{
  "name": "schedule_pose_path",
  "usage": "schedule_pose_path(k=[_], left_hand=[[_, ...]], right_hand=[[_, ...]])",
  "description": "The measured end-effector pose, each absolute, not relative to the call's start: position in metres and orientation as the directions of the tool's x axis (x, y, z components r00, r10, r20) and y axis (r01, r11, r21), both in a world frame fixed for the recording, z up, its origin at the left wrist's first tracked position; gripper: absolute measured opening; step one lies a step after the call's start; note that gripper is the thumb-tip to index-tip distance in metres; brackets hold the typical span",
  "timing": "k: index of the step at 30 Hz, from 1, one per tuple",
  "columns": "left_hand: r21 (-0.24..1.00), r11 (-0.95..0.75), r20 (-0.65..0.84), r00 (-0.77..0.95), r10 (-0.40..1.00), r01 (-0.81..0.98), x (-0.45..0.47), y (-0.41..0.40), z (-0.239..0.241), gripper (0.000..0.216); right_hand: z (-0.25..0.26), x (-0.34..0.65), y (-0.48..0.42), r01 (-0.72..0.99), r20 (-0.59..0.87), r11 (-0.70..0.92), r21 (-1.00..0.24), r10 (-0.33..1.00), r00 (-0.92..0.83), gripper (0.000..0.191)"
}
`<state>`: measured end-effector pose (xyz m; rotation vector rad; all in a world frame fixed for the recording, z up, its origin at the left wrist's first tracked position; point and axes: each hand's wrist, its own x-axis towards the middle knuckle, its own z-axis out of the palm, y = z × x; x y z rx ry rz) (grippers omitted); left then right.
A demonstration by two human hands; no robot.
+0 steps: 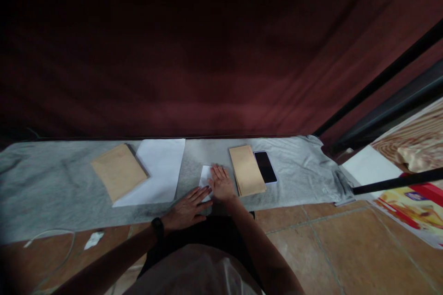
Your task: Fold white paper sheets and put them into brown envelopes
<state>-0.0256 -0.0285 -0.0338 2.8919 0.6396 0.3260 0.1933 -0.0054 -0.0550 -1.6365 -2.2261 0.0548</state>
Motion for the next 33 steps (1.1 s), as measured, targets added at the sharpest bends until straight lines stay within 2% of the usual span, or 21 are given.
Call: schedule_pose_path(k=[3, 6, 16, 18, 23, 33], left_hand=[[0.209, -0.885, 0.164, 0.878, 0.450, 0.415, -0.024, -0.030, -0.036, 0.049], [0.201, -0.881, 0.144, 0.877, 0.458, 0.428, -0.024, -0.030, -0.036, 0.048], [0.100, -0.918, 0.142, 0.907, 0.396, 0.384, -0.025, -0.026, -0.031, 0.068], [0.095, -0.919, 0.144, 0.908, 0.394, 0.384, -0.026, -0.026, -0.034, 0.066], [0.103, -0.923, 0.160, 0.909, 0.384, 0.372, -0.026, -0.025, -0.040, 0.056], [0.070, -0.935, 0.128, 0.926, 0.354, 0.348, -0.029, -0.025, -0.029, 0.064]], right_hand=[[-0.057, 0.182, -0.008, 0.858, 0.241, 0.435, -0.271, 0.894, -0.377, 0.043], [-0.062, 0.175, -0.012, 0.848, 0.251, 0.456, -0.272, 0.884, -0.395, 0.043], [-0.052, 0.199, 0.012, 0.945, 0.227, 0.183, -0.272, 0.966, -0.122, 0.050], [-0.052, 0.199, 0.002, 0.943, 0.240, 0.171, -0.285, 0.965, -0.103, 0.052], [-0.057, 0.195, -0.053, 0.895, 0.262, 0.339, -0.290, 0.927, -0.267, 0.055], [-0.046, 0.216, -0.117, 0.873, 0.210, 0.418, -0.252, 0.904, -0.372, 0.061]])
